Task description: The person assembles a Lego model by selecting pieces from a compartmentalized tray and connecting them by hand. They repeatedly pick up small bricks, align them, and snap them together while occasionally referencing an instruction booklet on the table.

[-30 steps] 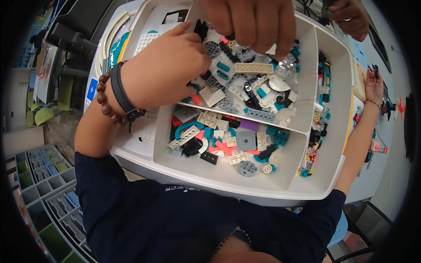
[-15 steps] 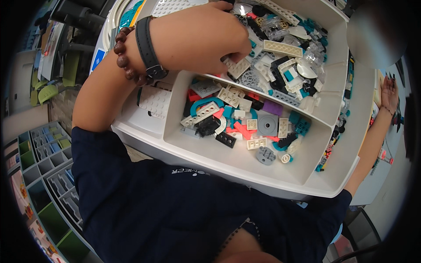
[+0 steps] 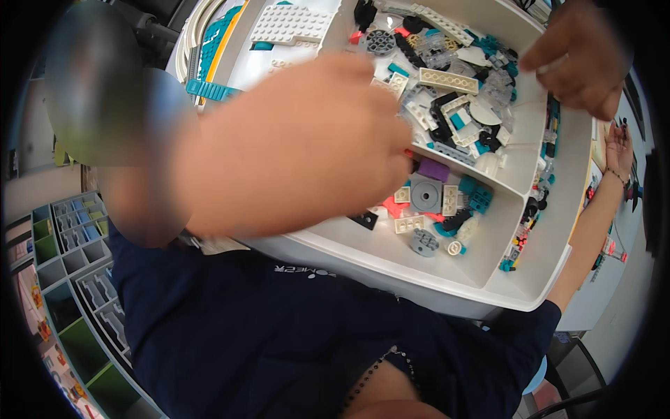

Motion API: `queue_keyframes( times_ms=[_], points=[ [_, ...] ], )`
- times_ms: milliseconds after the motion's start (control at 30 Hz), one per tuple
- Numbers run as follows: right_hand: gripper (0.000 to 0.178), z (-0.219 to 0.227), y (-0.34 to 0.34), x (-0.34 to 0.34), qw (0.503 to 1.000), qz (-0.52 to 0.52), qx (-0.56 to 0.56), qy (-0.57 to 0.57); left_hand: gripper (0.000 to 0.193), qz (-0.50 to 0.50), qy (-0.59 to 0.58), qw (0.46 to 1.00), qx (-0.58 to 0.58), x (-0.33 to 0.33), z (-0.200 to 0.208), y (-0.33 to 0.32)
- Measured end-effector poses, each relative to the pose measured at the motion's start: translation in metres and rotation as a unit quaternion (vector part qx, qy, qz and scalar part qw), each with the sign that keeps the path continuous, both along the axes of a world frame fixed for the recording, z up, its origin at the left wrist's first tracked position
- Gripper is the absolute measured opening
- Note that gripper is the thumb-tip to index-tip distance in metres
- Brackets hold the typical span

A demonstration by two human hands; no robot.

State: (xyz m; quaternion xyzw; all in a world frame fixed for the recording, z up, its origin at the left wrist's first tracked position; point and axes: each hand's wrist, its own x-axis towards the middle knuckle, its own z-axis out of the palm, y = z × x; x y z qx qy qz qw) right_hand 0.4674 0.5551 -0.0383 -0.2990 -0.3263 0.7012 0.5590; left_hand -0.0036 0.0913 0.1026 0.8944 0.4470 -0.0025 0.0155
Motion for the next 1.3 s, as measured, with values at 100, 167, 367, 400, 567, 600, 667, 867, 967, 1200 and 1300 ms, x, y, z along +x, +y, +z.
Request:
queue_keyframes(
  times_ms=[100,167,367,400,567,600,667,867,967,1200,1300],
  points=[
    [0.008,-0.002,0.005,0.006,1.000,-0.001,-0.005,0.013,0.016,0.018,0.103,0.994,0.026,0.006,-0.019,-0.010],
    [0.008,-0.006,0.005,0.004,1.000,0.002,-0.009,0.025,0.018,0.022,0.153,0.987,0.036,0.011,-0.027,-0.013],
    [0.008,-0.014,-0.012,-0.008,0.995,0.051,0.090,-0.010,0.016,0.052,0.090,0.994,0.030,0.016,-0.038,-0.014],
    [0.007,-0.011,-0.020,-0.018,0.992,0.069,0.110,-0.002,0.016,0.050,0.085,0.995,0.027,0.018,-0.035,-0.013],
    [0.003,-0.007,-0.034,-0.043,0.993,-0.050,0.084,0.060,0.019,0.075,0.132,0.988,0.005,0.022,-0.029,-0.008],
    [0.003,-0.002,-0.044,-0.053,0.992,-0.073,0.076,0.073,0.020,0.089,0.127,0.988,0.014,0.022,-0.027,-0.012],
    [0.011,0.001,-0.052,-0.049,0.987,-0.112,0.094,0.073,0.013,0.084,0.069,0.992,0.059,0.029,-0.021,-0.008],
    [0.016,0.035,-0.081,-0.053,0.976,-0.178,0.109,0.061,0.018,0.123,-0.218,0.967,-0.046,0.027,0.025,-0.038],
    [0.016,0.060,-0.086,-0.042,0.970,-0.162,0.160,0.090,0.025,0.109,-0.371,0.914,-0.124,0.018,0.020,-0.051],
    [0.015,0.201,-0.232,-0.097,0.920,-0.147,0.362,0.037,0.042,0.180,-0.687,0.646,-0.281,0.029,0.005,-0.057],
    [0.012,0.204,-0.304,-0.151,0.898,-0.058,0.430,-0.071,0.040,0.179,-0.737,0.596,-0.263,0.031,0.004,-0.050]
  ],
)
